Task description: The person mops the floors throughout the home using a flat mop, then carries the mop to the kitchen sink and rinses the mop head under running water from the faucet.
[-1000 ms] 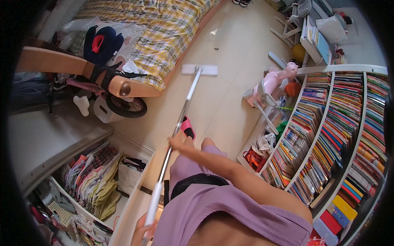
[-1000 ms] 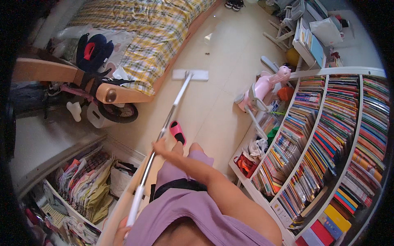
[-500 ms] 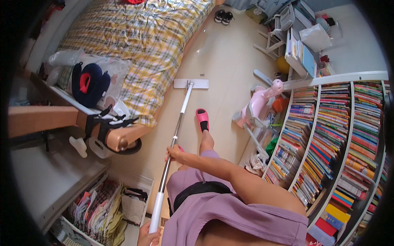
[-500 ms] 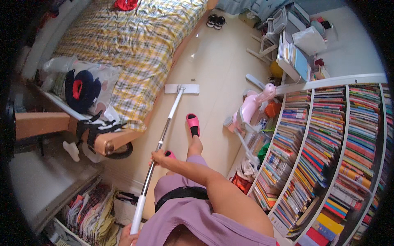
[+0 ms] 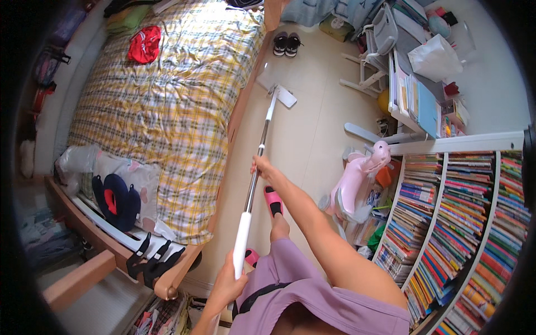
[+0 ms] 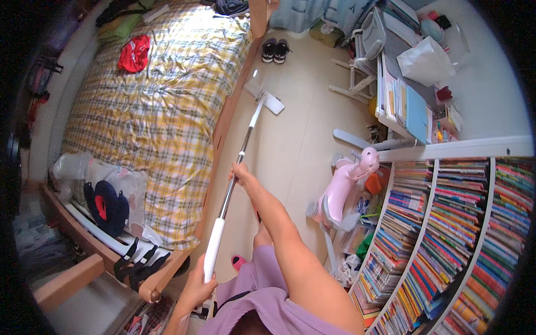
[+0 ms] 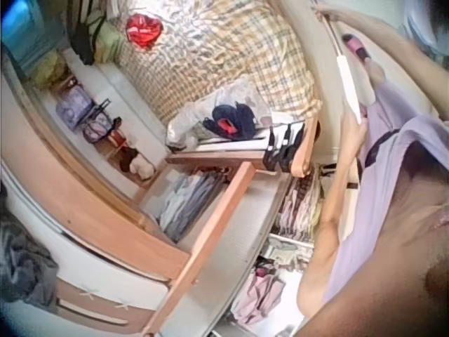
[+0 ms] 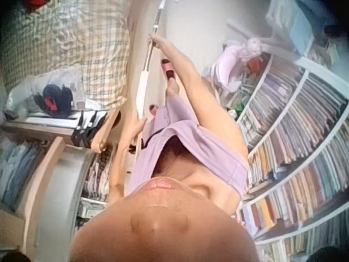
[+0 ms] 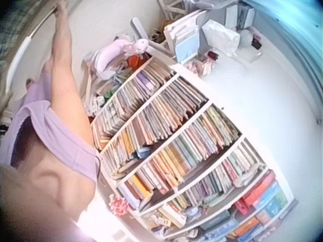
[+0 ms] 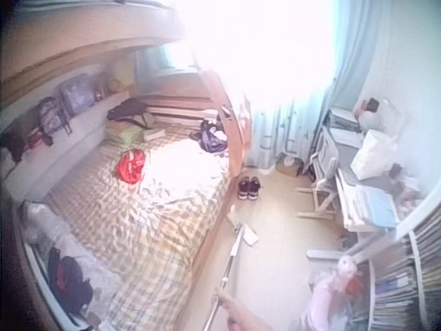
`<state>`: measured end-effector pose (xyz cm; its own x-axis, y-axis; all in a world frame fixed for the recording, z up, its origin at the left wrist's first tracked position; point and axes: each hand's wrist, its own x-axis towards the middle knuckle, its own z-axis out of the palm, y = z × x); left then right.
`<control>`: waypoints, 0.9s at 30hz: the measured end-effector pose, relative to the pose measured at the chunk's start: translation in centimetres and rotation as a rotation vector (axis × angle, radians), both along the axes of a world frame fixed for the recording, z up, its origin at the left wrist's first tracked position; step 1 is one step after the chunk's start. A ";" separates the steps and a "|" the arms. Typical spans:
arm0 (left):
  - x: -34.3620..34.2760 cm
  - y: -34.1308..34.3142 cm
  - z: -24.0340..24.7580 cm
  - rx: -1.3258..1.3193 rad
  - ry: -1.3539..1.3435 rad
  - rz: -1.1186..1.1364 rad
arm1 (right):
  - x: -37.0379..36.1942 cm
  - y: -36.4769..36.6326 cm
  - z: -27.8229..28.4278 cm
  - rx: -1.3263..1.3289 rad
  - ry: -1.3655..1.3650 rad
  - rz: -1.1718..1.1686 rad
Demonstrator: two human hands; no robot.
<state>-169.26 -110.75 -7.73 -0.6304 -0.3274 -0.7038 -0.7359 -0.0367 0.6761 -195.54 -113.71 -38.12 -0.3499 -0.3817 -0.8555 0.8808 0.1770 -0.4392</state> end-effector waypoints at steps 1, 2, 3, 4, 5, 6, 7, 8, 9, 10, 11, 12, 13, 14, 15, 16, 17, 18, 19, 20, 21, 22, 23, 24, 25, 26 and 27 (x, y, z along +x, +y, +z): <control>-3.1 -0.6 -0.4 -0.248 0.097 -0.178 | -3.2 -0.4 0.1 -0.058 -0.031 -0.025; -6.2 -1.2 -0.3 -0.244 0.094 -0.188 | -6.2 -0.4 -0.1 -0.102 -0.047 -0.043; -8.9 -2.0 0.7 -0.311 0.021 -0.293 | -8.3 -0.8 -0.1 -0.152 -0.063 -0.052; -11.1 -2.5 1.3 -0.373 -0.050 -0.405 | -10.2 -0.8 -0.5 -0.149 -0.066 -0.059; -12.5 -2.7 1.4 -0.372 -0.054 -0.410 | -11.6 -1.0 -0.7 -0.172 -0.069 -0.166; -13.6 -2.8 1.5 -0.429 -0.047 -0.473 | -12.4 -0.8 -0.8 -0.193 -0.071 -0.272; -14.1 -2.8 1.8 -0.485 -0.047 -0.531 | -12.4 -0.6 -0.7 -0.192 -0.080 -0.271; -14.4 -2.5 2.2 -0.483 -0.055 -0.530 | -12.1 -0.2 -0.5 -0.227 -0.057 -0.360; -14.4 -2.1 2.7 -0.532 -0.157 -0.609 | -11.4 0.2 -0.2 -0.262 -0.032 -0.448; -14.4 -2.0 3.1 -0.586 -0.252 -0.686 | -10.5 0.6 0.5 -0.262 -0.023 -0.472; -13.9 -1.9 3.1 -0.591 -0.237 -0.687 | -9.7 1.5 0.3 -0.264 -0.009 -0.476; -12.3 -1.7 2.8 -0.580 -0.217 -0.686 | -8.6 2.2 0.1 -0.200 0.055 -0.450; -10.4 -1.4 2.5 -0.570 -0.195 -0.686 | -7.2 3.0 -0.1 -0.135 0.121 -0.425; -7.8 -1.1 2.3 -0.571 -0.179 -0.691 | -5.2 3.7 -0.2 -0.043 0.195 -0.358; -4.6 -0.7 2.0 -0.522 -0.015 -0.560 | -2.7 4.2 0.0 0.047 0.265 -0.289; -1.8 -0.1 2.0 -0.470 0.147 -0.427 | 0.0 4.5 0.6 0.149 0.285 -0.240; 0.7 0.9 3.0 -0.194 0.007 -0.253 | 3.1 5.1 1.0 0.254 0.304 -0.194; 2.0 1.6 4.5 0.092 -0.116 -0.101 | 5.0 7.1 -1.0 0.334 0.388 -0.052; 4.4 1.6 5.7 0.259 -0.223 0.044 | 8.9 7.6 0.1 0.295 0.417 0.067; 6.6 1.6 6.9 0.370 -0.262 0.110 | 11.8 8.6 1.2 0.352 0.492 0.268; 9.3 1.5 7.9 0.446 -0.309 0.180 | 14.6 8.0 5.6 0.311 0.352 0.320; 10.4 1.1 8.8 0.510 -0.328 0.188 | 16.6 8.8 6.3 0.313 0.275 0.275; 11.8 0.9 9.7 0.566 -0.362 0.209 | 18.0 8.8 7.3 0.308 0.186 0.245; 12.2 0.3 9.9 0.610 -0.388 0.228 | 17.2 8.9 7.5 0.309 0.201 0.229; 12.8 -0.1 10.1 0.644 -0.409 0.246 | 16.7 8.8 8.6 0.207 -0.015 0.174; 12.2 -1.0 10.0 0.678 -0.428 0.245 | 15.3 8.4 9.1 0.101 -0.223 0.102; 11.7 -1.8 9.6 0.706 -0.444 0.240 | 13.3 7.7 7.6 0.117 -0.137 0.110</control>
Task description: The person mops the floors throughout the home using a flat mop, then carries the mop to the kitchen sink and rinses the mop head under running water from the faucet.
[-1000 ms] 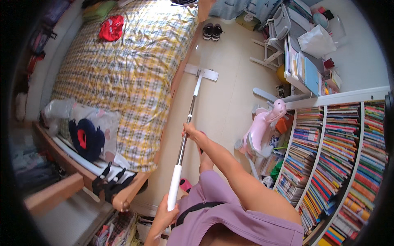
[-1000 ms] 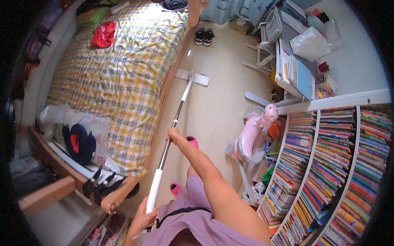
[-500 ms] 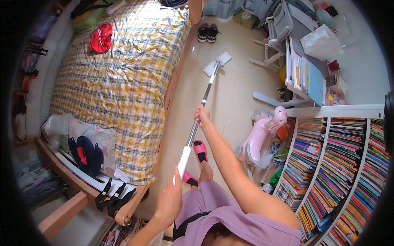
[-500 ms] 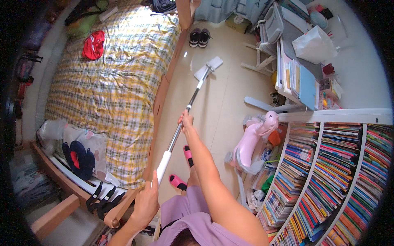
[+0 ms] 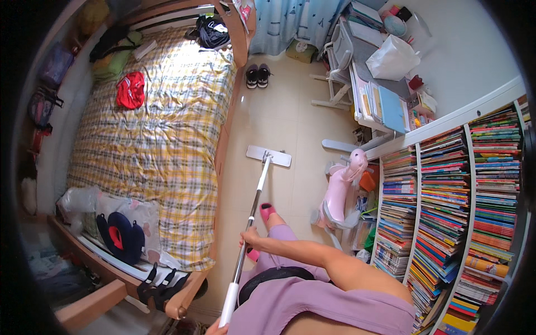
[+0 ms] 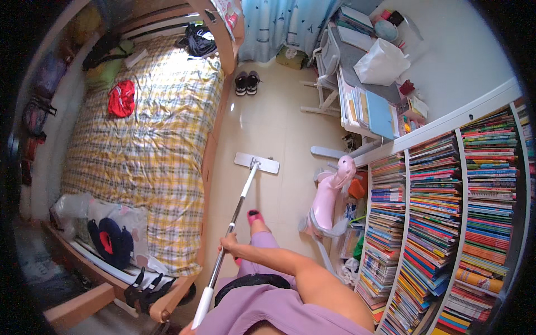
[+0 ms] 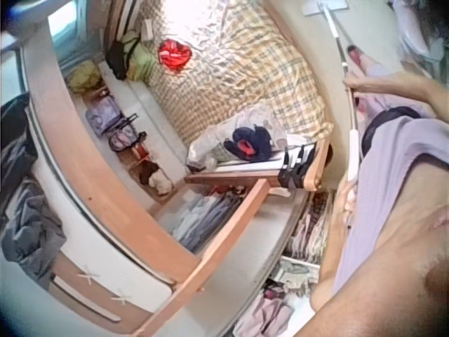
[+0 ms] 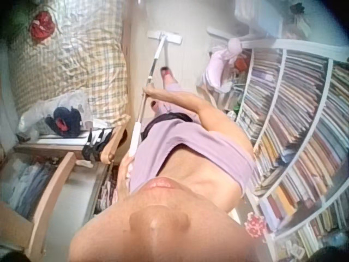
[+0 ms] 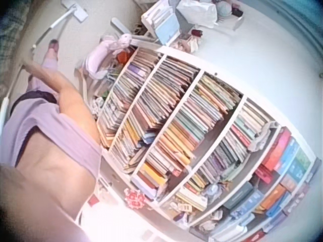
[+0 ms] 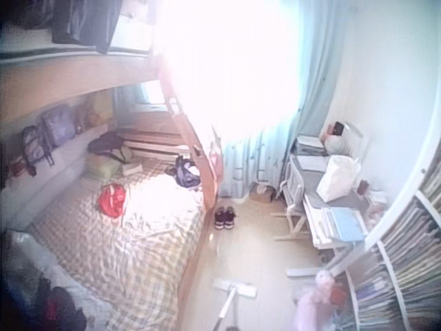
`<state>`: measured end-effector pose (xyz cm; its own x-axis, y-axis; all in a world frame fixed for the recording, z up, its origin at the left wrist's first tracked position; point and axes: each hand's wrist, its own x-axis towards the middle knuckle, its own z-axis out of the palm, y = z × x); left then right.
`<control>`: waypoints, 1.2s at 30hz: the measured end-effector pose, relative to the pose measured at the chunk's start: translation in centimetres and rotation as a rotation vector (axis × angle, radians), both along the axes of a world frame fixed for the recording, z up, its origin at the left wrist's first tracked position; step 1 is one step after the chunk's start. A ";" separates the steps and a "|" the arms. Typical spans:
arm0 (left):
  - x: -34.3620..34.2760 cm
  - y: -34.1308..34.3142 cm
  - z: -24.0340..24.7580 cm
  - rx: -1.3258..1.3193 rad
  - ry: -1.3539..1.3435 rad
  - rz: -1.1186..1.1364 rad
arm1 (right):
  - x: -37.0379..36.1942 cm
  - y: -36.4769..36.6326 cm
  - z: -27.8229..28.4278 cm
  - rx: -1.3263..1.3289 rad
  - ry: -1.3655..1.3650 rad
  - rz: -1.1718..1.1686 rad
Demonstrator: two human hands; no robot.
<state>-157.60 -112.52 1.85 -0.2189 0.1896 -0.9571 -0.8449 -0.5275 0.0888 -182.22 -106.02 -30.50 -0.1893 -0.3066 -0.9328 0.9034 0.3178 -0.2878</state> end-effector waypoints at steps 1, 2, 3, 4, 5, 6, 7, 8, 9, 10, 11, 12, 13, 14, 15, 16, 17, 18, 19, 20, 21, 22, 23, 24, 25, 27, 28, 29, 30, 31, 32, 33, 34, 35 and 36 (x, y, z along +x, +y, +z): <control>-1.5 -1.0 -0.6 0.033 0.006 -0.010 | -1.5 -0.1 -2.0 0.021 0.080 0.008; -2.7 -1.9 -0.7 0.042 0.005 0.019 | -2.7 -2.2 -1.4 0.098 0.190 -0.058; -4.2 -2.3 -1.1 0.060 0.005 0.056 | -4.4 -3.5 -0.9 0.081 0.184 -0.109; -6.6 -3.0 -1.2 0.066 0.013 0.094 | -6.8 -4.9 -1.0 0.027 0.171 -0.095; -11.2 -3.7 -2.3 0.101 0.042 0.136 | -10.9 -4.3 -1.9 0.010 0.180 -0.124; -15.7 -3.8 -2.8 0.119 0.058 0.215 | -13.9 -4.7 -2.5 -0.044 0.191 -0.136; -19.2 -4.0 -3.1 0.119 0.055 0.207 | -17.1 -5.0 -2.9 -0.098 0.198 -0.149; -22.5 -4.4 -3.3 0.021 0.134 0.148 | -20.2 -5.7 -3.2 -0.104 0.195 -0.151; -25.4 -4.6 -3.7 -0.077 0.212 0.089 | -23.5 -6.4 -3.5 -0.148 0.190 -0.222; -28.3 -4.9 -4.4 -0.083 0.209 0.083 | -26.9 -7.2 -3.9 -0.192 0.186 -0.297; -31.4 -5.3 -5.3 -0.148 0.259 0.054 | -30.3 -7.9 -4.3 -0.212 0.168 -0.329; -34.5 -5.7 -6.0 -0.213 0.308 0.024 | -33.5 -8.5 -4.7 -0.232 0.148 -0.361; -37.6 -6.0 -6.4 -0.211 0.314 0.032 | -36.3 -9.0 -4.9 -0.209 0.182 -0.373; -40.8 -6.4 -6.7 -0.210 0.318 0.040 | -39.9 -9.8 -5.2 -0.215 0.175 -0.371; -44.3 -6.9 -7.1 -0.227 0.307 0.076 | -43.7 -10.6 -5.5 -0.249 0.164 -0.364; -47.8 -7.5 -7.4 -0.236 0.293 0.104 | -47.2 -10.9 -6.0 -0.274 0.152 -0.366; -51.0 -8.2 -7.8 -0.243 0.280 0.105 | -50.5 -11.7 -6.3 -0.277 0.138 -0.365; -54.1 -9.1 -8.6 -0.187 0.279 0.221 | -54.0 -12.6 -6.6 -0.287 0.140 -0.358; -56.7 -9.7 -9.6 -0.131 0.279 0.335 | -57.5 -13.3 -6.8 -0.297 0.143 -0.353; -58.3 -10.7 -11.4 0.059 0.245 0.496 | -61.4 -13.4 -7.4 -0.289 0.142 -0.335; -61.3 -10.6 -11.8 0.055 0.083 0.614 | -64.7 -13.3 -8.4 -0.276 0.144 -0.318; -64.3 -10.2 -12.1 0.043 -0.081 0.733 | -66.9 -13.8 -9.0 -0.277 0.136 -0.325; -66.1 -10.0 -12.4 0.096 -0.034 0.764 | -68.4 -14.2 -9.1 -0.244 0.193 -0.336; -67.4 -9.8 -12.4 0.103 0.034 0.725 | -69.5 -14.4 -9.2 -0.208 0.253 -0.349; -66.4 -10.9 -12.5 0.218 0.098 0.736 | -69.0 -15.7 -7.9 -0.160 0.247 -0.376; -64.6 -11.2 -12.1 0.338 0.181 0.742 | -66.8 -16.5 -7.3 -0.138 0.309 -0.150; -64.5 -10.9 -11.1 0.339 0.191 0.651 | -66.1 -16.2 -7.2 -0.172 0.270 -0.205; -64.7 -10.7 -9.5 0.335 0.195 0.566 | -65.7 -15.9 -7.0 -0.206 0.224 -0.256; -68.1 -10.5 -6.8 0.297 0.176 0.468 | -66.5 -15.7 -6.9 -0.205 0.221 -0.257; -68.6 -9.9 -7.3 0.190 0.173 0.408 | -67.9 -15.3 -6.5 -0.285 0.199 -0.201; -68.9 -9.2 -8.1 0.086 0.165 0.346 | -69.3 -14.7 -6.3 -0.362 0.173 -0.145; -70.3 -8.8 -8.6 0.031 0.192 0.262 | -71.7 -14.4 -6.5 -0.390 0.163 -0.143; -72.4 -8.9 -9.2 -0.022 0.223 0.171 | -73.9 -14.4 -6.7 -0.321 0.204 -0.196; -74.1 -9.0 -9.5 -0.019 0.227 0.158 | -75.9 -14.2 -7.1 -0.359 0.153 -0.334; -75.6 -9.1 -9.8 -0.142 0.339 -0.028 | -77.1 -13.9 -7.6 -0.358 0.160 -0.346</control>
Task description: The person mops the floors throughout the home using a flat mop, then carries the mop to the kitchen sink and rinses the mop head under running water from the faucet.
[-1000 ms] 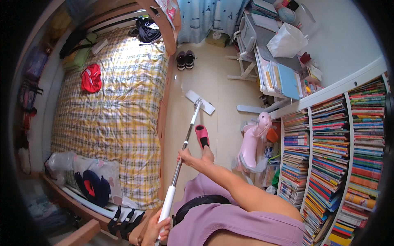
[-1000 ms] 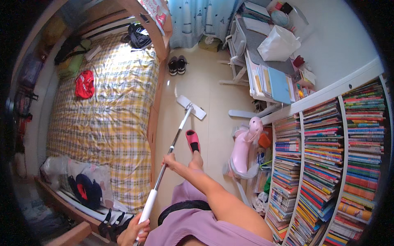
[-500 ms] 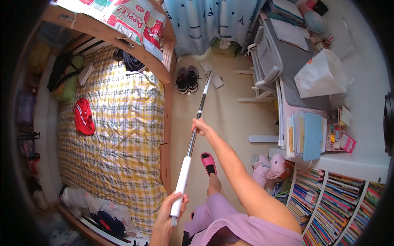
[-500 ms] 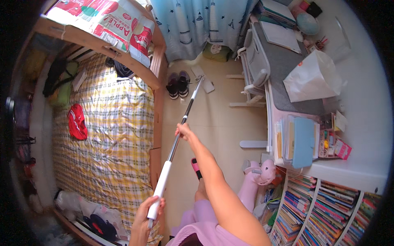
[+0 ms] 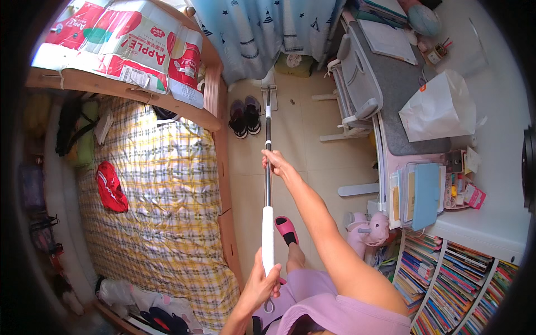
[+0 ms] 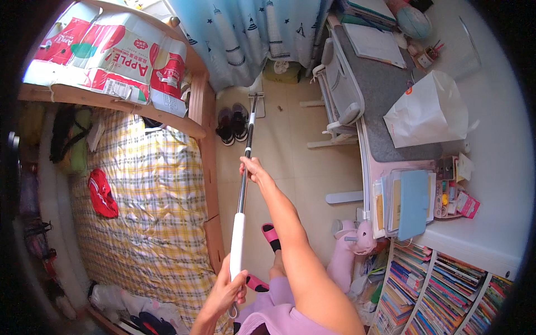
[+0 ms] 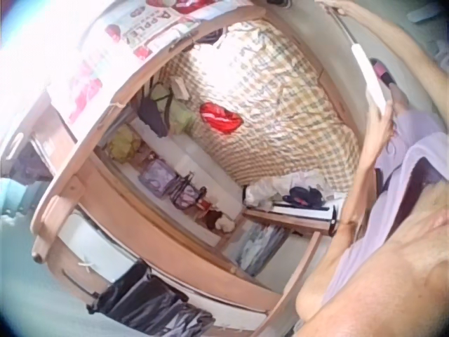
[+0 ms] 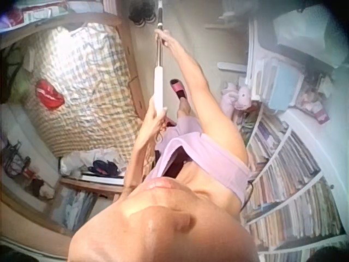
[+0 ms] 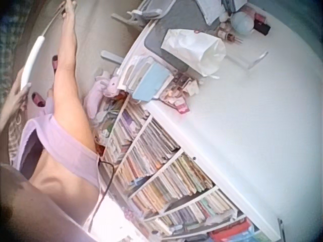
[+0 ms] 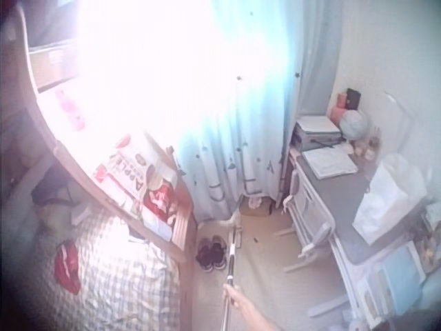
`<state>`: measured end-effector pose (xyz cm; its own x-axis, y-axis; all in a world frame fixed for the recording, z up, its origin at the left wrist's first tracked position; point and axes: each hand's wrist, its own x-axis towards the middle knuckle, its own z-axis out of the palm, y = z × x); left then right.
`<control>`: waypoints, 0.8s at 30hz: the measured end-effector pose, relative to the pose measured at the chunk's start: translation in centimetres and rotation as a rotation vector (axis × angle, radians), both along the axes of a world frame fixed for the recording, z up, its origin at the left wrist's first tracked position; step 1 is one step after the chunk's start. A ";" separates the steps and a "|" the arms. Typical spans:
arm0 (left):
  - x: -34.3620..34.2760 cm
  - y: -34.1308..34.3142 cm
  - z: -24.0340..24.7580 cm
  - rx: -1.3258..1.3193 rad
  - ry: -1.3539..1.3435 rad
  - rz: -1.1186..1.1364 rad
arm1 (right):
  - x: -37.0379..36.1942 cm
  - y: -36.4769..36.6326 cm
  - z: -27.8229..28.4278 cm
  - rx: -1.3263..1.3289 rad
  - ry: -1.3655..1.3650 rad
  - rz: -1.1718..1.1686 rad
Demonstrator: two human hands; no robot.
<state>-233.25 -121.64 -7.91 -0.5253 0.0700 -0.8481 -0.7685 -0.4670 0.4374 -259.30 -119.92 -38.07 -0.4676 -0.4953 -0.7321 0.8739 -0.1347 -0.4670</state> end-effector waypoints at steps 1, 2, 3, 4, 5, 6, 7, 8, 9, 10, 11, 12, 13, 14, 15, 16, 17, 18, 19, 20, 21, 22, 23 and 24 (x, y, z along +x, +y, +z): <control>-0.2 -0.1 -0.1 -0.152 0.083 -0.154 | 0.4 -0.2 0.2 0.025 0.034 -0.095; 0.2 -0.4 -0.1 -0.151 0.071 -0.151 | 1.1 -0.3 0.4 0.052 0.069 -0.190; 0.7 -1.0 -0.1 -0.183 0.072 -0.236 | 2.2 -0.5 0.7 0.054 0.059 -0.186; 1.2 -1.7 0.1 -0.211 0.081 -0.327 | 3.4 -0.7 0.7 0.048 0.036 -0.227; 1.8 -2.4 0.8 -0.351 0.048 -0.540 | 4.7 -0.7 0.8 0.042 0.016 -0.267; 2.7 -3.0 1.4 -0.344 0.048 -0.542 | 6.1 -0.5 1.1 0.049 0.014 -0.269; 4.0 -3.7 1.9 -0.459 0.062 -0.664 | 8.0 -0.4 1.5 0.044 0.016 -0.325; 5.6 -4.3 2.3 -0.575 0.076 -0.781 | 9.9 -0.2 1.8 0.039 0.018 -0.377; 8.4 -5.1 2.1 -0.641 0.164 -0.804 | 12.2 -0.3 2.0 0.056 0.028 -0.355; 10.7 -5.8 2.9 -0.757 0.249 -0.831 | 14.5 -0.5 2.3 0.075 0.039 -0.335; 13.1 -6.3 4.2 -0.873 0.324 -0.847 | 17.4 -1.0 3.7 0.079 -0.003 -0.276; 14.7 -6.8 7.0 -0.725 0.131 -0.775 | 19.8 -1.1 5.8 0.088 -0.039 -0.225; 15.9 -6.9 10.0 -0.571 -0.049 -0.705 | 21.7 -0.6 7.2 0.103 -0.062 -0.191; 17.3 -6.6 11.7 -0.520 -0.045 -0.557 | 23.4 -0.2 8.4 0.116 -0.090 -0.155; 18.1 -6.3 12.6 -0.467 -0.043 -0.409 | 24.0 0.0 9.3 0.124 -0.085 -0.160; 18.2 -5.9 12.3 -0.462 -0.043 -0.408 | 24.6 0.2 9.7 0.128 -0.174 -0.085; 18.1 -5.4 11.6 -0.359 -0.094 -0.273 | 24.8 0.4 9.8 0.130 -0.265 -0.010; 18.2 -5.3 11.1 -0.258 -0.150 -0.145 | 24.3 0.5 10.1 0.134 -0.275 -0.013; 18.2 -5.0 10.6 -0.157 -0.208 -0.016 | 22.9 0.5 9.9 0.201 -0.197 0.051; 18.1 -4.7 10.3 -0.059 -0.268 0.115 | 21.3 0.5 9.6 0.267 -0.121 0.116; 14.7 -4.5 9.9 -0.066 -0.364 -0.004 | 19.6 0.4 8.5 0.275 -0.065 0.137; 13.1 -4.1 7.7 0.012 -0.293 0.068 | 17.2 0.5 6.7 0.276 -0.007 0.149; 11.7 -3.6 4.9 0.092 -0.218 0.133 | 14.6 0.7 4.2 0.259 0.075 0.164; 9.9 -3.3 3.0 0.068 -0.167 0.122 | 12.1 0.5 3.0 0.342 0.103 0.155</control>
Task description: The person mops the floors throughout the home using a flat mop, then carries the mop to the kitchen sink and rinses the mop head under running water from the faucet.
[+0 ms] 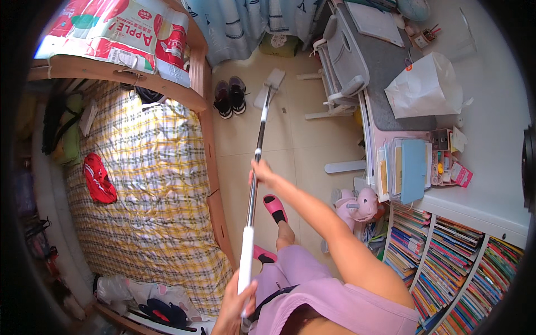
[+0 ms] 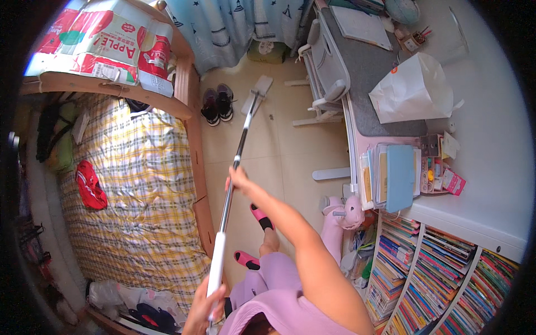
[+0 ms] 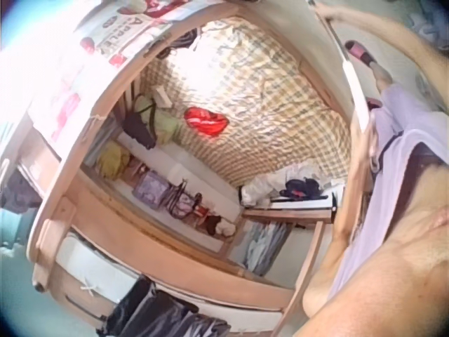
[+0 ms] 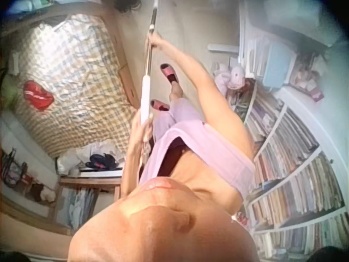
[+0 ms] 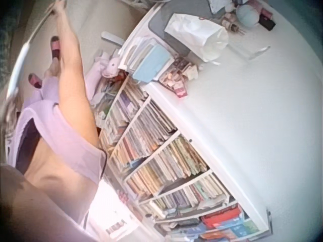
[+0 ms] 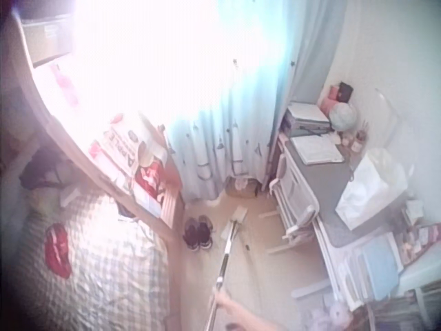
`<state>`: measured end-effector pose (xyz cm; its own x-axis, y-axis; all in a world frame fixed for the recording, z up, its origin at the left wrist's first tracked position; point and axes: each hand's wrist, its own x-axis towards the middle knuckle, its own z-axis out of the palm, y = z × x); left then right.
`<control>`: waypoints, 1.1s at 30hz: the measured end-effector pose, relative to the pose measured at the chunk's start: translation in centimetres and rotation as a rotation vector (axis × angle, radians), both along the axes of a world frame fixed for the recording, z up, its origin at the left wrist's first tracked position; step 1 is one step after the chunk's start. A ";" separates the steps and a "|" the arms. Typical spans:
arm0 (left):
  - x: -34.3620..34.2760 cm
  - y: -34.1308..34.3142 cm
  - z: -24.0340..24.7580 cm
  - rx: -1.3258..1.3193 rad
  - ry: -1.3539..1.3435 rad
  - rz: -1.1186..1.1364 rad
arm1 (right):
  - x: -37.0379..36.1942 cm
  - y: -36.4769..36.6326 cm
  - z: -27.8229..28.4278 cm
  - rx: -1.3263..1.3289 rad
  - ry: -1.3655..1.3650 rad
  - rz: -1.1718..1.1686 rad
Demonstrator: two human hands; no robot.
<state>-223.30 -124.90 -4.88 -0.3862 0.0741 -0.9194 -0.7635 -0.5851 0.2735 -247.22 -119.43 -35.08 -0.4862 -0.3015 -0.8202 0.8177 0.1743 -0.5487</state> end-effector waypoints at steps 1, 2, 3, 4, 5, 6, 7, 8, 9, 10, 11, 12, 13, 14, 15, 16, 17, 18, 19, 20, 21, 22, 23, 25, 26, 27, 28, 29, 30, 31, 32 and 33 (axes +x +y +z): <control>-2.0 0.7 -1.5 -0.018 0.054 -0.018 | -2.9 0.9 -1.6 -0.009 0.043 0.059; -4.0 1.3 -2.7 -0.030 0.085 -0.048 | -5.7 1.6 -2.8 -0.020 -0.003 -0.011; -5.5 1.9 -3.2 -0.037 0.088 -0.095 | -6.9 2.0 -3.7 -0.034 -0.046 -0.078; -5.2 1.9 -3.1 -0.036 0.073 -0.088 | -6.2 1.8 -3.7 -0.033 -0.061 -0.071; -5.0 1.9 -2.7 -0.095 0.081 -0.123 | -5.5 1.7 -3.5 -0.065 -0.078 -0.171; -4.7 2.0 -2.2 -0.153 0.092 -0.159 | -5.0 1.7 -3.2 -0.095 -0.093 -0.272; -3.2 1.3 -1.6 -0.166 0.042 -0.184 | -3.0 1.4 -2.5 -0.089 -0.119 -0.234; -1.0 0.5 -1.0 -0.193 -0.010 -0.205 | -0.4 1.0 -1.4 -0.120 -0.136 -0.173; 2.2 -0.5 -0.7 -0.303 0.022 -0.298 | 2.6 0.6 -0.3 -0.154 -0.150 -0.113; 4.8 -1.4 0.4 -0.441 0.042 -0.465 | 5.6 0.2 0.3 -0.206 -0.223 -0.152; 8.1 -3.1 1.4 -0.551 0.103 -0.622 | 8.2 -0.5 2.8 -0.290 -0.309 -0.161; 4.6 -3.9 5.9 -0.406 -0.085 -0.599 | 10.4 -0.7 3.6 -0.319 -0.341 -0.181; 9.0 -5.0 6.6 -0.527 -0.051 -0.580 | 11.4 -1.0 5.9 -0.348 -0.403 -0.171; 9.4 -5.1 7.5 -0.438 -0.123 -0.256 | 11.9 -1.2 6.7 -0.432 -0.466 -0.309; 8.0 -5.7 8.3 -0.350 -0.257 -0.367 | 11.2 -0.8 5.5 -0.400 -0.430 -0.278; 6.0 -6.0 8.5 -0.260 -0.393 -0.479 | 10.3 -0.3 3.9 -0.367 -0.396 -0.250; 4.6 -5.4 8.7 -0.234 -0.460 -0.471 | 9.5 -0.3 3.9 -0.332 -0.361 -0.207; 3.3 -4.5 8.8 -0.207 -0.525 -0.462 | 8.4 0.1 3.8 -0.297 -0.325 -0.165; 2.6 -3.7 7.4 -0.064 -0.254 -0.311 | 7.1 0.3 4.3 -0.283 -0.275 -0.127; 0.9 -2.9 6.5 -0.065 -0.255 -0.316 | 5.6 1.0 3.4 -0.285 -0.218 -0.128; -0.6 -2.2 5.3 -0.107 -0.217 -0.382 | 4.2 2.0 2.7 -0.265 -0.176 -0.150; -1.6 -1.7 4.8 -0.152 -0.177 -0.447 | 3.3 2.5 2.5 -0.264 -0.177 -0.152; -1.7 -1.8 4.5 -0.151 -0.178 -0.447 | 2.7 2.9 2.3 -0.276 -0.135 -0.235; -1.7 -2.8 4.1 -0.306 -0.137 -0.643 | 2.8 2.3 2.9 -0.259 -0.113 -0.344; -2.3 -3.7 5.0 -0.378 -0.136 -0.711 | 3.1 1.6 3.3 -0.249 -0.108 -0.352; -3.1 -5.1 6.4 -0.453 -0.123 -0.841 | 3.6 1.0 3.7 -0.299 -0.155 -0.385; -3.6 -6.0 7.4 -0.538 -0.117 -0.954 | 3.9 0.3 4.1 -0.361 -0.205 -0.402; -3.9 -5.8 7.2 -0.538 -0.117 -0.945 | 3.7 0.7 4.5 -0.391 -0.211 -0.415; -4.2 -5.3 6.9 -0.488 -0.113 -0.899 | 3.2 1.4 4.4 -0.390 -0.211 -0.406; -4.5 -4.7 6.4 -0.436 -0.105 -0.860 | 2.5 2.6 3.9 -0.352 -0.161 -0.403; -4.1 -4.3 5.7 -0.398 -0.113 -0.769 | 2.1 2.8 4.0 -0.321 -0.119 -0.395; -4.0 -3.8 4.7 -0.347 -0.109 -0.717 | 1.9 2.7 4.2 -0.305 -0.164 -0.376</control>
<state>-227.30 -128.70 -0.17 -0.2595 -0.0272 -0.9654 -0.9541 0.1623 0.2518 -245.28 -116.73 -30.87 -0.4793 -0.3677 -0.7969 0.8726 -0.2968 -0.3879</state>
